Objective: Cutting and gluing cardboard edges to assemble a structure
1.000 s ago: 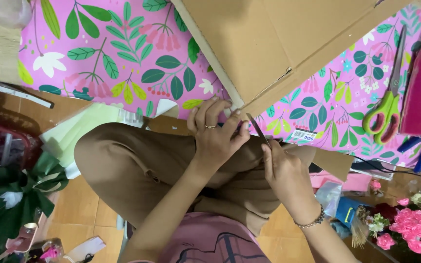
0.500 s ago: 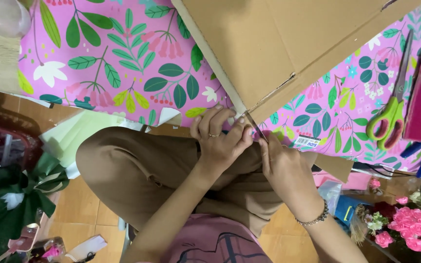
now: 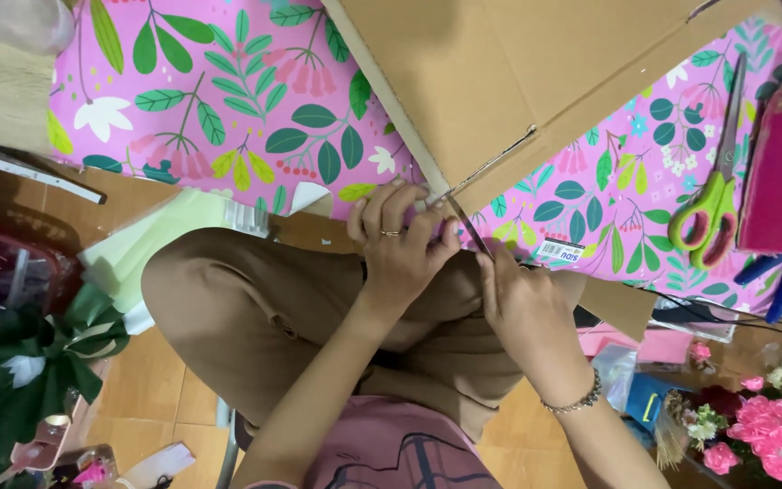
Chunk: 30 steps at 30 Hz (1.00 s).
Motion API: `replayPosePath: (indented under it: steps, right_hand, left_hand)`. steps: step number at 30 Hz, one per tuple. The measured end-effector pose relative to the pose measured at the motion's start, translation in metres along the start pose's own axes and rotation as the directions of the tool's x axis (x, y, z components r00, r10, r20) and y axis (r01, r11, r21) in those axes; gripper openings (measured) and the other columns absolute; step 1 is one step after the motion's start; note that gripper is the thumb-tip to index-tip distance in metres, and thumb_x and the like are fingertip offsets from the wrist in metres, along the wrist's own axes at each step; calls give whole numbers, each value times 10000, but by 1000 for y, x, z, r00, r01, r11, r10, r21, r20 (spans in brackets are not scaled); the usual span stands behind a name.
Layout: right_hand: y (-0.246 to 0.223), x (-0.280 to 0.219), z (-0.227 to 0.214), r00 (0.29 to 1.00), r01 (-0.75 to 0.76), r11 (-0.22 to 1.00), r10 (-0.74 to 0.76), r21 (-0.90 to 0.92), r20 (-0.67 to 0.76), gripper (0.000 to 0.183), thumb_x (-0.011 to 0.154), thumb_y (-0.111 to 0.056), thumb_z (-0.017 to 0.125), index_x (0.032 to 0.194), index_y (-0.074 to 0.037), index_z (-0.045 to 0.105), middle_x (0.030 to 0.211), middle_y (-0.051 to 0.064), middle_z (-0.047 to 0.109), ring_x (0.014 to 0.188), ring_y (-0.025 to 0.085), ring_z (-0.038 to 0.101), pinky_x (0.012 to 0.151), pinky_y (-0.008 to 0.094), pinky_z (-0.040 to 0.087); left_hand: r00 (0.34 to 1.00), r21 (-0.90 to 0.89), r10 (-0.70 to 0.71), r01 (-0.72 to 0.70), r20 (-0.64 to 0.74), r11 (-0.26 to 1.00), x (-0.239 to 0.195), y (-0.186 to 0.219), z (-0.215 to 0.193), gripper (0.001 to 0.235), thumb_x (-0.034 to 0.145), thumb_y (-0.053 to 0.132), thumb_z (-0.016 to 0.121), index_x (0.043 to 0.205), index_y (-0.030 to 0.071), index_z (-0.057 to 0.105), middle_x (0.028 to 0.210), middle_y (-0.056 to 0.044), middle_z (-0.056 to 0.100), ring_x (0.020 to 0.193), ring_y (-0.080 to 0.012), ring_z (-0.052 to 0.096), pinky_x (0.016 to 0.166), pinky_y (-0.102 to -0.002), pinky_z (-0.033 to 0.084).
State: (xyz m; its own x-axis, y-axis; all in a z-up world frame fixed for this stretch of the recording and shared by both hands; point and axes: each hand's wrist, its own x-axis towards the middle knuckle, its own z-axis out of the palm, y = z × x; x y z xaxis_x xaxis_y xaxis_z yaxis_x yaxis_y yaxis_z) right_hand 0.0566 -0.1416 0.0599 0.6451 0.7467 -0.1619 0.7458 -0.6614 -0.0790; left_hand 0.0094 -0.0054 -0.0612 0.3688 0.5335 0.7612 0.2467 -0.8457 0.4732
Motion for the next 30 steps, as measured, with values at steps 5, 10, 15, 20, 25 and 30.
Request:
replayPosePath:
  steps: [5,10,15,20,25,30]
  right_hand:
    - [10,-8,7,1000,-27,999,26,28,14,414,1109,-392,406,1114,-52,642,648,223,666,606,475,682,517,577,538]
    - [7,4,5,996,-62,998,60,30,68,405,1107,-391,403,1106,-70,651,615,193,665,599,445,690,507,540,557]
    - [3,13,-2,997,-18,999,20,-27,78,407,1103,-408,402,1099,-81,644,600,174,651,576,434,686,491,550,557]
    - [-2,24,-1,994,-32,999,36,-39,104,410,1107,-414,404,1043,-92,650,584,163,658,576,406,705,513,518,569]
    - [-1,20,7,1000,1,999,-2,47,27,430,1112,-382,398,1125,-48,670,594,177,670,560,415,697,516,511,570]
    - [3,8,12,998,45,999,-44,26,-48,430,1113,-359,416,1157,-11,666,587,199,659,564,433,680,533,519,568]
  left_hand:
    - [1000,-9,-23,23,18,1000,-2,2,1,220,999,412,569,967,212,653,1109,-19,625,1164,-273,551,1077,-499,226]
    - [1000,-8,-13,13,12,1000,-5,0,3,210,982,394,589,951,205,675,1094,-32,634,1152,-297,555,1076,-518,224]
    - [1000,-15,-15,15,-15,1000,-14,-2,10,205,983,394,593,956,222,701,1077,-28,655,1147,-291,570,1099,-539,203]
    - [1000,-16,-4,4,-29,1000,-13,-3,12,214,990,386,587,926,213,695,1060,-31,659,1131,-288,571,1102,-532,203]
    - [998,1,36,-36,-55,999,-13,-5,13,227,999,397,575,924,219,694,1048,-31,663,1123,-288,575,1109,-535,197]
    - [999,24,32,-31,-43,999,-10,-4,10,246,1019,411,543,960,214,679,1080,-17,650,1145,-266,572,1110,-512,205]
